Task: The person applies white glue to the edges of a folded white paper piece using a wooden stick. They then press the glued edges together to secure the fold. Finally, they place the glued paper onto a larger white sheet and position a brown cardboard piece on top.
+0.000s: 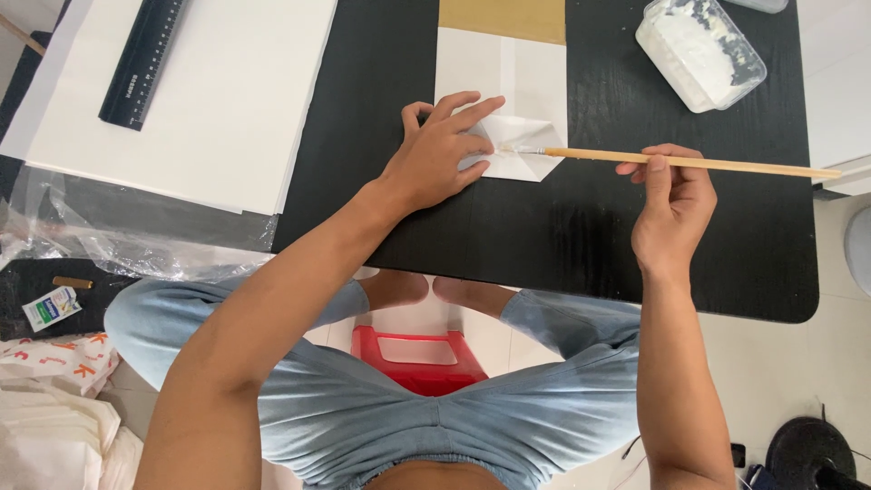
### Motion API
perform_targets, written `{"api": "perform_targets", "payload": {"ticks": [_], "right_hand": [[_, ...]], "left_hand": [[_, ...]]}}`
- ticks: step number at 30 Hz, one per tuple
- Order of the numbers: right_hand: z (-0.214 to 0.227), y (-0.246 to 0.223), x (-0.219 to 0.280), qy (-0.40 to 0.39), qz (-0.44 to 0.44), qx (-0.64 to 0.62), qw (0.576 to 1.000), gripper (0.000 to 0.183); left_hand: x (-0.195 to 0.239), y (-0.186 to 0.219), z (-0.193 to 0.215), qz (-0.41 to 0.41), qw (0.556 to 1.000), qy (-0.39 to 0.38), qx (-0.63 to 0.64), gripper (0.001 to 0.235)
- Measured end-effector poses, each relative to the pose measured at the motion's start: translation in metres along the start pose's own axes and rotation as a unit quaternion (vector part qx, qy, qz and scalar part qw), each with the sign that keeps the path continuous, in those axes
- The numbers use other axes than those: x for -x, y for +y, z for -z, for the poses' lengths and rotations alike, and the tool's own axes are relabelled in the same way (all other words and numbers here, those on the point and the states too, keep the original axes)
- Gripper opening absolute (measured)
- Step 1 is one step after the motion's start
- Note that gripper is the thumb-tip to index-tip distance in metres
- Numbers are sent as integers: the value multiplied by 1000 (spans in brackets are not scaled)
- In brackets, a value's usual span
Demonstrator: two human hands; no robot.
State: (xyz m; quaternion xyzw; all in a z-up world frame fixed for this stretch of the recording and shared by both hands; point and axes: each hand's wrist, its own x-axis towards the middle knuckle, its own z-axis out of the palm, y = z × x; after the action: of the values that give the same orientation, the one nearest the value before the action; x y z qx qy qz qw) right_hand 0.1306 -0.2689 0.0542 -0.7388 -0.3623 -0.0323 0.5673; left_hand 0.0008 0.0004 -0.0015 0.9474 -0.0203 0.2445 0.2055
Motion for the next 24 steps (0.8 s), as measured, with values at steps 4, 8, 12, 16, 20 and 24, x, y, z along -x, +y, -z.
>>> {"api": "perform_targets", "payload": {"ticks": [4,8,12,16,20,24], "right_hand": [[0,-1,1,-7,-1,1,1000,15],[3,-1,3,-13,17,10,1000,17],[9,-2,2,8,25,14,1000,12],[26,17,-6,68,25,8,997,12],[67,54,-32,159,127,-6,979,6],[110,103,-72,221,138,38,965,17]], "left_hand": [[-1,0,1,0,1000,-3,-1,8],[1,1,2,0,1000,0,2,4],[0,1,2,5,1000,-2,0,14],[-2,7,10,9,1000,8,-4,30],[-5,15,19,70,997,-26,20,66],[-15,17,23,109,990,-56,69,86]]}}
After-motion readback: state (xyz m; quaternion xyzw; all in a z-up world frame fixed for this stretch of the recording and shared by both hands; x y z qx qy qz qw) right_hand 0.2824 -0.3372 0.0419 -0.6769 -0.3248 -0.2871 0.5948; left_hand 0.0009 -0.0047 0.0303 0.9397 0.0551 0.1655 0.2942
